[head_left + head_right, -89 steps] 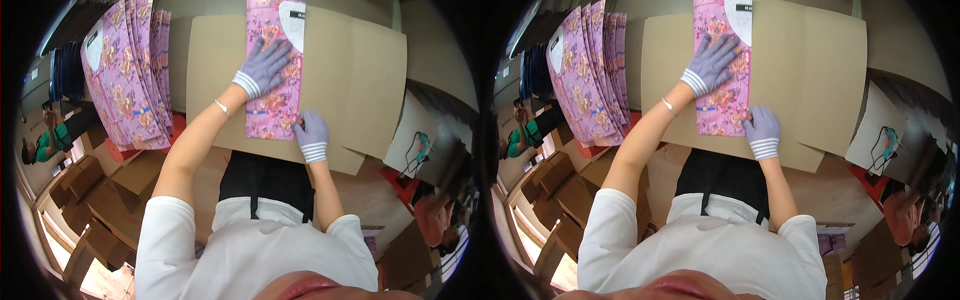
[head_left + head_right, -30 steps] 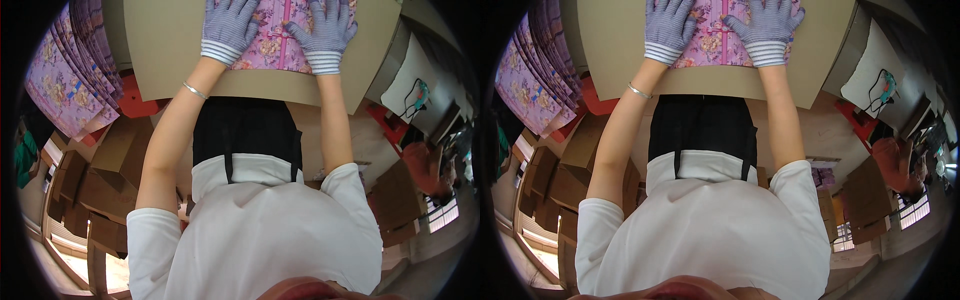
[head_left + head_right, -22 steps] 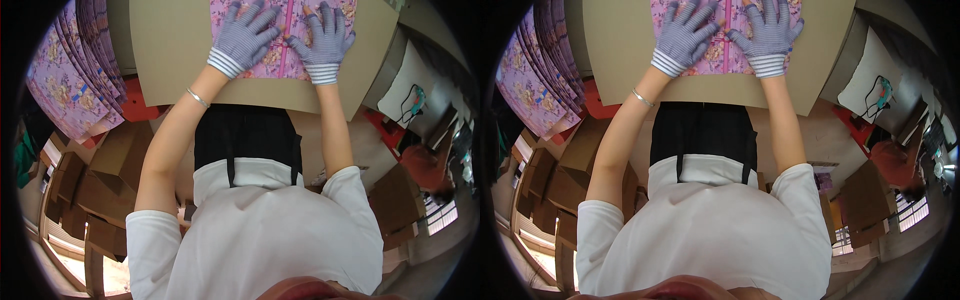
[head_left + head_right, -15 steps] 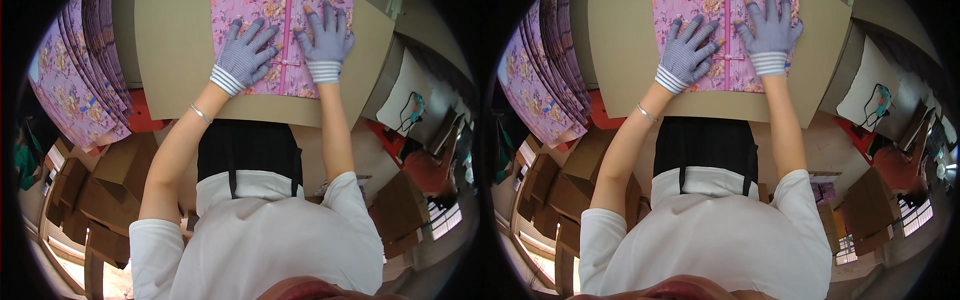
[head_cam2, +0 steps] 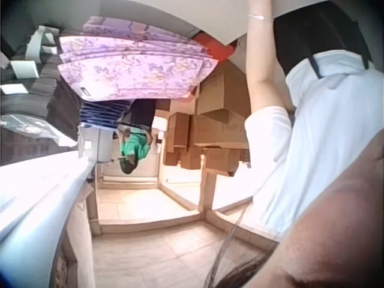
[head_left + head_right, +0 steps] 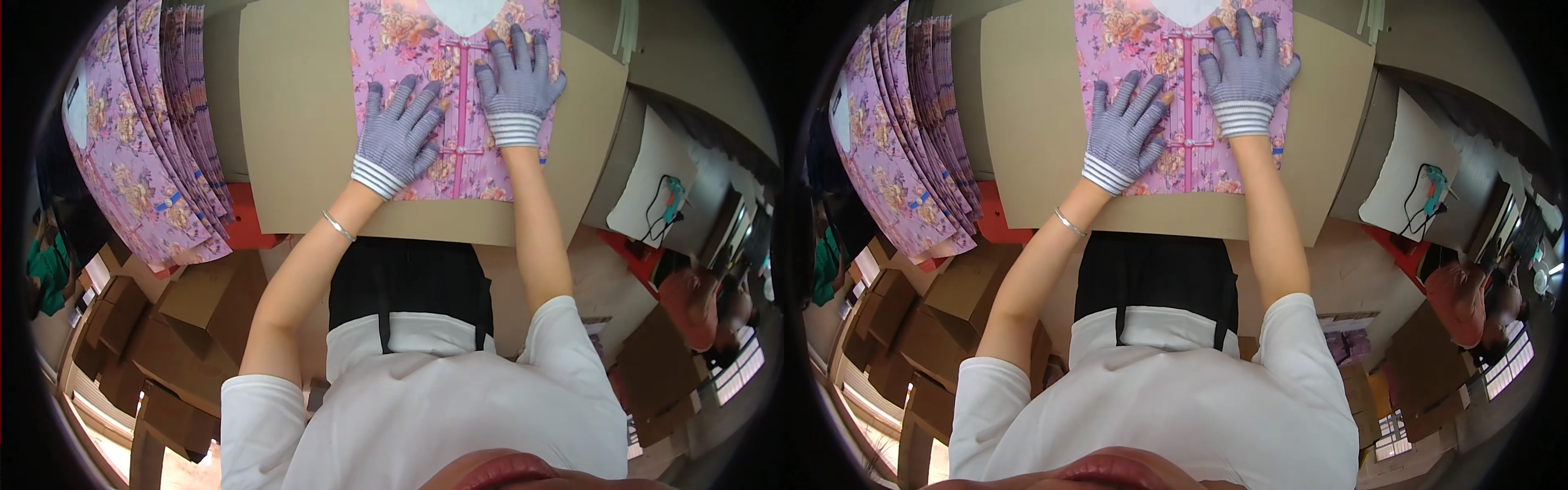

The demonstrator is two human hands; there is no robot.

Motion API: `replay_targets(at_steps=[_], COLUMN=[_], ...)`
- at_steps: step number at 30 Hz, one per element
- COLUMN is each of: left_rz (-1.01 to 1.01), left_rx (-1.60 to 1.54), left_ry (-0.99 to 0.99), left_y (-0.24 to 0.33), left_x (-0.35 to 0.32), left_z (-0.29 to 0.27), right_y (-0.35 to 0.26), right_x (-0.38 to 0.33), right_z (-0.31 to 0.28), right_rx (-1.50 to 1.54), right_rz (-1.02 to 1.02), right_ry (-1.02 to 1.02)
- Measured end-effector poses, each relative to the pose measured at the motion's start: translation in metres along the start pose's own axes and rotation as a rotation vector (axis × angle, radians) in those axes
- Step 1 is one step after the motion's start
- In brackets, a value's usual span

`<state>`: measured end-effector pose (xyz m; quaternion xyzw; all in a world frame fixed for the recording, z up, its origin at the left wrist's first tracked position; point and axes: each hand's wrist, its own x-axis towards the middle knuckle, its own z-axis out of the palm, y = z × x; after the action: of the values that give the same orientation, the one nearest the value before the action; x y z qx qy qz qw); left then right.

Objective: The person folds pink floral-patterned garments on a cardboard surface. They repeatedly pick up each garment, align it, fold it in half, and place it into a growing stack on the left side of the table. The process is continuous and repetitive throughout the clip.

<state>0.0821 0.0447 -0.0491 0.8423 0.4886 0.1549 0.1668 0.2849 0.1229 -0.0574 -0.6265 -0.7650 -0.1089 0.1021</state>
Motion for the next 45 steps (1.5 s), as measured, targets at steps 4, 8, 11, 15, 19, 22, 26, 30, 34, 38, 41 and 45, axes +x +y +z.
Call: replay_targets(at_steps=[4,8,11,15,19,22,26,30,34,38,41,45], left_rz=[-0.137,-0.213,-0.221,-0.221,-0.192,-0.186,-0.299,-0.290,-0.163,-0.157,-0.155,-0.165], left_rx=[0.054,0.121,0.114,0.131,0.154,0.191,0.155,0.090,0.064,0.149,0.104,0.045], left_ry=[0.060,0.149,0.130,0.111,0.145,0.284,0.271,0.284,0.267,0.267,0.265,0.256], left_y=[0.004,-0.006,-0.006,-0.009,-0.016,-0.036,-0.035,-0.036,-0.036,-0.049,-0.046,-0.044], left_x=[0.018,0.038,0.029,-0.004,0.028,0.058,0.081,0.082,0.080,0.081,0.080,0.080], left_z=[-0.002,0.010,0.008,0.006,-0.005,0.001,-0.009,-0.011,-0.014,-0.004,-0.008,-0.010], right_y=[0.005,0.003,-0.001,-0.026,-0.027,-0.028,-0.026,-0.026,-0.027,-0.027,-0.026,-0.026], right_x=[-0.003,-0.003,-0.015,-0.032,-0.031,-0.031,-0.031,-0.031,-0.032,-0.027,-0.028,-0.027], right_z=[0.016,0.011,0.002,-0.013,-0.010,-0.012,-0.012,-0.013,-0.014,-0.017,-0.020,-0.023], right_rx=[0.118,0.110,0.144,0.123,0.191,0.202,0.204,0.218,0.227,0.250,0.273,0.304], right_rz=[0.023,0.002,-0.021,-0.007,0.010,-0.007,-0.004,-0.012,-0.006,0.004,0.015,0.018], right_ry=[0.054,0.037,-0.012,-0.095,-0.050,-0.041,-0.011,-0.026,-0.024,-0.056,-0.072,-0.077])
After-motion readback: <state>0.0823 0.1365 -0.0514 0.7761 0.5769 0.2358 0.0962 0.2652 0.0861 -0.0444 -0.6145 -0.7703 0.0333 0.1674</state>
